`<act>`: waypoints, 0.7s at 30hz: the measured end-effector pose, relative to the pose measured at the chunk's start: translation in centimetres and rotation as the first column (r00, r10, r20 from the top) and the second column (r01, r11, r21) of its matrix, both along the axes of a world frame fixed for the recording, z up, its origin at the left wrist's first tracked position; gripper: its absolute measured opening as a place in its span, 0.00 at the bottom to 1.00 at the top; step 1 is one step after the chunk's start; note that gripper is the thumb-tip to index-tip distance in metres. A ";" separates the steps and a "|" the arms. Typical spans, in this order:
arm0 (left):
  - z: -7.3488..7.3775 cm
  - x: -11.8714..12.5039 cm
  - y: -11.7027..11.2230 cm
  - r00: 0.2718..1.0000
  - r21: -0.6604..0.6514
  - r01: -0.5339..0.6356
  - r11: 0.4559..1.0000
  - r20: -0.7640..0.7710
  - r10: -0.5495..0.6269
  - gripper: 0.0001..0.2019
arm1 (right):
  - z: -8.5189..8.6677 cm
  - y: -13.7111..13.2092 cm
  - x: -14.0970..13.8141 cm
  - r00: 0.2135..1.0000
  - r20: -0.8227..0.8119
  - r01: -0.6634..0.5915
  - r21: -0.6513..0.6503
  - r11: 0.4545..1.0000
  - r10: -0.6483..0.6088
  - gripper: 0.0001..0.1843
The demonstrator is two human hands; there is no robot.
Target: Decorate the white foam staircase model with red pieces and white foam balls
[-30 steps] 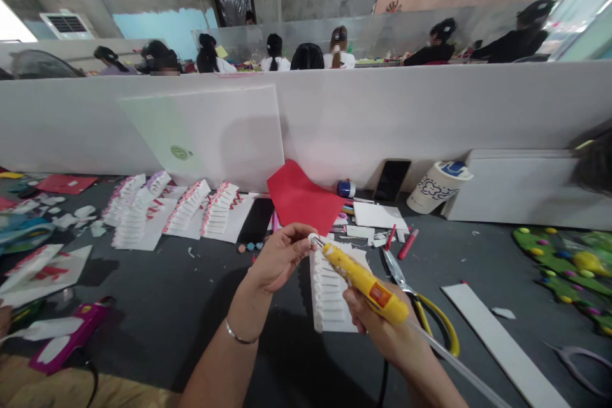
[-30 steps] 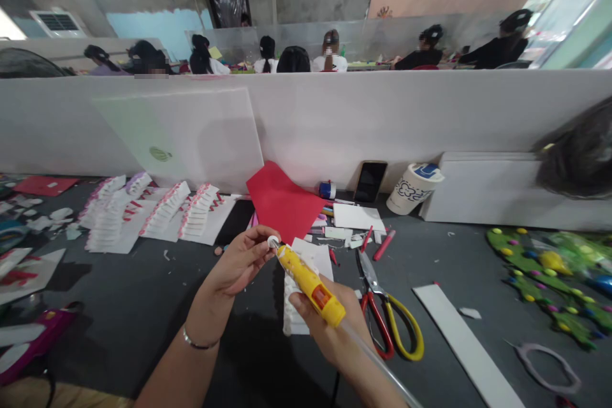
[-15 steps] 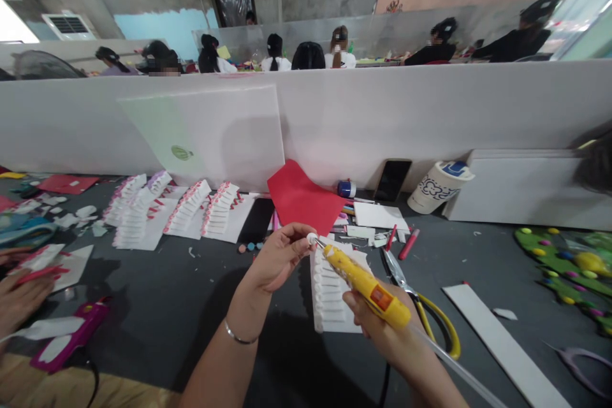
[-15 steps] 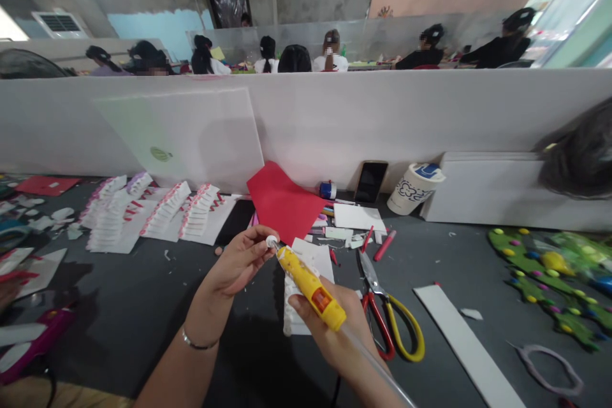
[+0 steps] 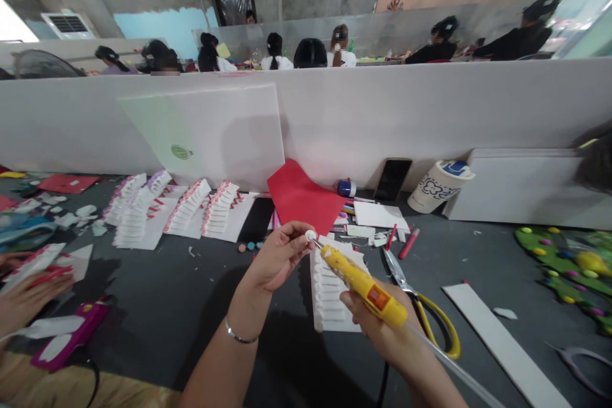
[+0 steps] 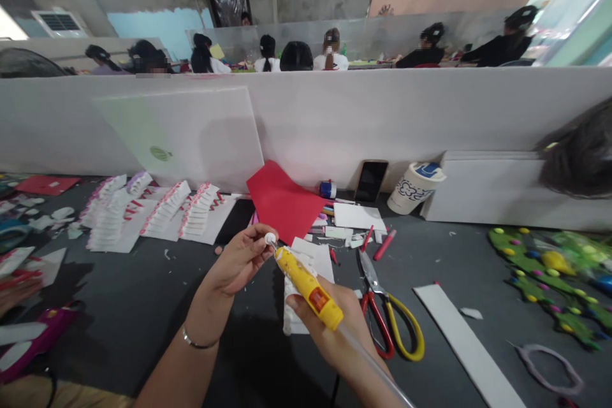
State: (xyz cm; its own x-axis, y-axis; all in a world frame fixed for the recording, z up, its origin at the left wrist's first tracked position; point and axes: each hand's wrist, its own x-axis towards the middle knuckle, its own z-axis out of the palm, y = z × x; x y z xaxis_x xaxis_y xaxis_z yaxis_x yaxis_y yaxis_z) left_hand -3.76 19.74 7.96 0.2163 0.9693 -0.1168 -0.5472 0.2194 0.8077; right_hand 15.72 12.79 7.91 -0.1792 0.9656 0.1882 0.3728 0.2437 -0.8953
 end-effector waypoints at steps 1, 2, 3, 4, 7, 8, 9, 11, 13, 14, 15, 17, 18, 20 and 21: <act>0.0 0.0 0.0 1.000 -0.002 0.002 1.000 0.005 -0.002 0.17 | -0.1 0.1 0.1 1.000 0.002 -0.012 0.002 1.000 0.012 0.21; 0.1 0.0 0.0 1.000 -0.002 0.003 1.000 0.011 -0.003 0.17 | -0.2 0.2 0.1 1.000 0.003 -0.019 0.001 1.000 0.019 0.21; 0.1 0.0 0.0 1.000 -0.001 0.004 1.000 0.016 -0.004 0.17 | -0.3 0.2 0.2 1.000 0.006 -0.020 -0.006 1.000 0.020 0.21; 0.2 0.0 0.0 1.000 0.002 0.005 1.000 0.022 -0.005 0.17 | -0.4 0.2 0.2 1.000 0.008 -0.016 -0.014 1.000 0.016 0.21; 0.3 0.0 -0.1 0.999 0.007 0.012 1.000 0.038 -0.013 0.17 | -0.6 0.2 0.4 1.000 0.017 -0.003 -0.030 1.000 0.004 0.22; 0.3 0.0 -0.1 0.999 0.004 0.013 1.000 0.044 -0.013 0.17 | -0.6 0.2 0.4 1.000 0.018 -0.002 -0.032 0.999 0.002 0.22; 0.2 -0.1 0.0 0.999 -0.001 0.011 1.000 0.049 -0.011 0.17 | -0.6 0.2 0.4 1.000 0.016 -0.001 -0.028 1.000 0.002 0.21; 0.0 -0.1 0.2 0.998 -0.007 -0.006 1.000 0.056 0.006 0.16 | -0.6 0.1 0.5 1.000 0.001 0.000 -0.011 1.000 0.000 0.21; -0.5 0.0 0.6 0.997 -0.005 -0.049 0.999 0.055 0.049 0.16 | -0.5 0.1 0.7 0.999 -0.031 0.013 0.008 1.000 -0.013 0.21; -0.8 0.1 0.9 0.996 -0.001 -0.075 0.997 0.043 0.075 0.15 | -0.4 0.1 0.7 0.998 -0.055 0.029 0.012 1.000 -0.028 0.21; -1.3 0.2 1.2 0.994 0.005 -0.106 0.994 0.016 0.106 0.15 | -0.3 0.1 0.8 0.996 -0.084 0.043 0.010 0.999 -0.042 0.21; -2.2 0.4 1.9 0.978 0.042 -0.175 0.984 -0.104 0.178 0.14 | 0.1 0.0 0.9 0.982 -0.176 0.068 0.010 0.998 -0.066 0.22; -2.7 0.5 2.1 0.959 0.076 -0.198 0.977 -0.190 0.209 0.14 | 0.3 -0.1 1.0 0.969 -0.233 0.081 0.011 0.997 -0.076 0.22; -3.6 0.6 2.5 0.896 0.163 -0.203 0.966 -0.366 0.250 0.12 | 0.6 -0.2 1.2 0.941 -0.327 0.105 0.019 0.994 -0.093 0.23; -4.0 0.7 2.7 0.857 0.205 -0.178 0.962 -0.449 0.254 0.11 | 0.8 -0.2 1.3 0.930 -0.352 0.118 0.023 0.993 -0.103 0.24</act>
